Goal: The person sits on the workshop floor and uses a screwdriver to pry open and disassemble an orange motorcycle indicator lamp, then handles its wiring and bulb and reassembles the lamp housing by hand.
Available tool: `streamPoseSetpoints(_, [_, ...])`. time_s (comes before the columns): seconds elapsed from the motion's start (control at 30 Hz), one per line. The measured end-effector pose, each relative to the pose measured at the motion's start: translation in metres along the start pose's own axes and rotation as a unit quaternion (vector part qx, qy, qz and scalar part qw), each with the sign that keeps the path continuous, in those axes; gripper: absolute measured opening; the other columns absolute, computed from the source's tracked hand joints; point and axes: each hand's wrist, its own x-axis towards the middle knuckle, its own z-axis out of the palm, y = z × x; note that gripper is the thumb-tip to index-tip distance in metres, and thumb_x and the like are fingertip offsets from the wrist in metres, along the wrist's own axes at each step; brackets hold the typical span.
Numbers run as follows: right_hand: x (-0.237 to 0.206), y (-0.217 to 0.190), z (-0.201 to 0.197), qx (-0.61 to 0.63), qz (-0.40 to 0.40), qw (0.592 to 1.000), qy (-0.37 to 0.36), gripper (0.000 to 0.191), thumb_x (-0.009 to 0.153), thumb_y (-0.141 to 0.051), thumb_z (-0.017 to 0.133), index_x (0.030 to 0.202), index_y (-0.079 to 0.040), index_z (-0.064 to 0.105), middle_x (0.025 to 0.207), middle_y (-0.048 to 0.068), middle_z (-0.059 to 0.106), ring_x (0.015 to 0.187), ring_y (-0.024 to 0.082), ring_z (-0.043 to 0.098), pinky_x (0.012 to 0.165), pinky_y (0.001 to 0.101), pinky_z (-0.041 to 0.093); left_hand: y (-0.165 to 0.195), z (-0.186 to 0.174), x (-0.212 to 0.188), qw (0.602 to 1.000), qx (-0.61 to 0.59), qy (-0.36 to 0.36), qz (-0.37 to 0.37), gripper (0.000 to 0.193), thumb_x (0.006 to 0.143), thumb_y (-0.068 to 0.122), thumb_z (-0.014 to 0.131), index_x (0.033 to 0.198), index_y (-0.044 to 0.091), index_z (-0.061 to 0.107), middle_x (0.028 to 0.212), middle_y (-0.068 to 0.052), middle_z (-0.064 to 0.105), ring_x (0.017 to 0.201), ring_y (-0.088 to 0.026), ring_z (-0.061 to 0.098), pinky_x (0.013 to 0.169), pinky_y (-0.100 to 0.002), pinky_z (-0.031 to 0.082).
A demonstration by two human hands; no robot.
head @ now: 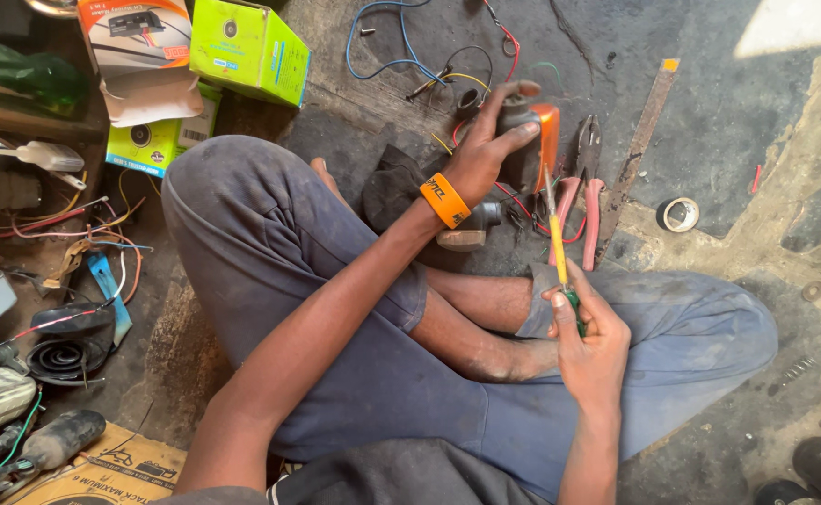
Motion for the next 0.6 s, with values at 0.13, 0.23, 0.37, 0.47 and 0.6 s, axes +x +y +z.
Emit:
streamPoseSetpoints(0.13, [-0.001, -0.003, 0.003, -0.015, -0.017, 1.0, 0.001, 0.045, 0.1, -0.004, 0.061, 0.145, 0.0, 0.058, 0.098, 0.004, 0.071, 0.068, 0.004, 0.053, 0.061, 0.0196, 0.046, -0.002, 0.002, -0.001, 0.995, -0.078, -0.021, -0.05, 0.035, 0.098, 0.017, 0.061, 0.132, 0.011, 0.055, 0.105, -0.003, 0.057, 0.098, -0.013, 0.056, 0.091, -0.029, 0.049])
streamPoseSetpoints(0.23, [-0.004, -0.004, 0.005, -0.019, -0.014, 1.0, 0.003, 0.044, 0.102, -0.005, 0.059, 0.146, -0.001, 0.058, 0.095, 0.004, 0.071, 0.065, 0.004, 0.052, 0.059, 0.02, 0.047, -0.004, 0.001, -0.001, 0.997, -0.067, -0.015, -0.019, 0.032, 0.098, 0.014, 0.061, 0.13, 0.009, 0.057, 0.104, -0.001, 0.057, 0.099, -0.011, 0.054, 0.094, -0.027, 0.047])
streamPoseSetpoints(0.37, [-0.007, -0.008, 0.009, 0.0, -0.008, 1.0, 0.003, 0.044, 0.103, -0.006, 0.058, 0.146, -0.001, 0.057, 0.097, 0.005, 0.071, 0.063, 0.004, 0.052, 0.057, 0.0198, 0.046, -0.005, 0.001, -0.002, 0.998, -0.051, -0.02, -0.008, 0.031, 0.095, 0.012, 0.062, 0.126, 0.008, 0.059, 0.105, -0.002, 0.056, 0.099, -0.011, 0.054, 0.094, -0.028, 0.047])
streamPoseSetpoints(0.47, [-0.011, -0.018, 0.012, 0.004, 0.013, 1.0, 0.006, 0.043, 0.103, -0.007, 0.056, 0.145, -0.002, 0.058, 0.096, 0.005, 0.071, 0.059, 0.004, 0.052, 0.053, 0.0199, 0.045, -0.002, 0.002, -0.004, 0.999, -0.043, -0.024, -0.005, 0.03, 0.093, 0.011, 0.062, 0.123, 0.008, 0.059, 0.108, -0.002, 0.059, 0.101, -0.011, 0.056, 0.096, -0.028, 0.049])
streamPoseSetpoints(0.6, [-0.018, -0.041, 0.013, -0.005, 0.042, 0.999, 0.004, 0.042, 0.103, -0.007, 0.054, 0.145, -0.004, 0.059, 0.093, 0.004, 0.071, 0.056, 0.004, 0.049, 0.049, 0.0205, 0.042, 0.01, 0.002, -0.008, 1.0, -0.007, -0.023, 0.016, 0.03, 0.092, 0.01, 0.06, 0.122, 0.008, 0.058, 0.111, -0.004, 0.062, 0.104, -0.012, 0.058, 0.098, -0.029, 0.049])
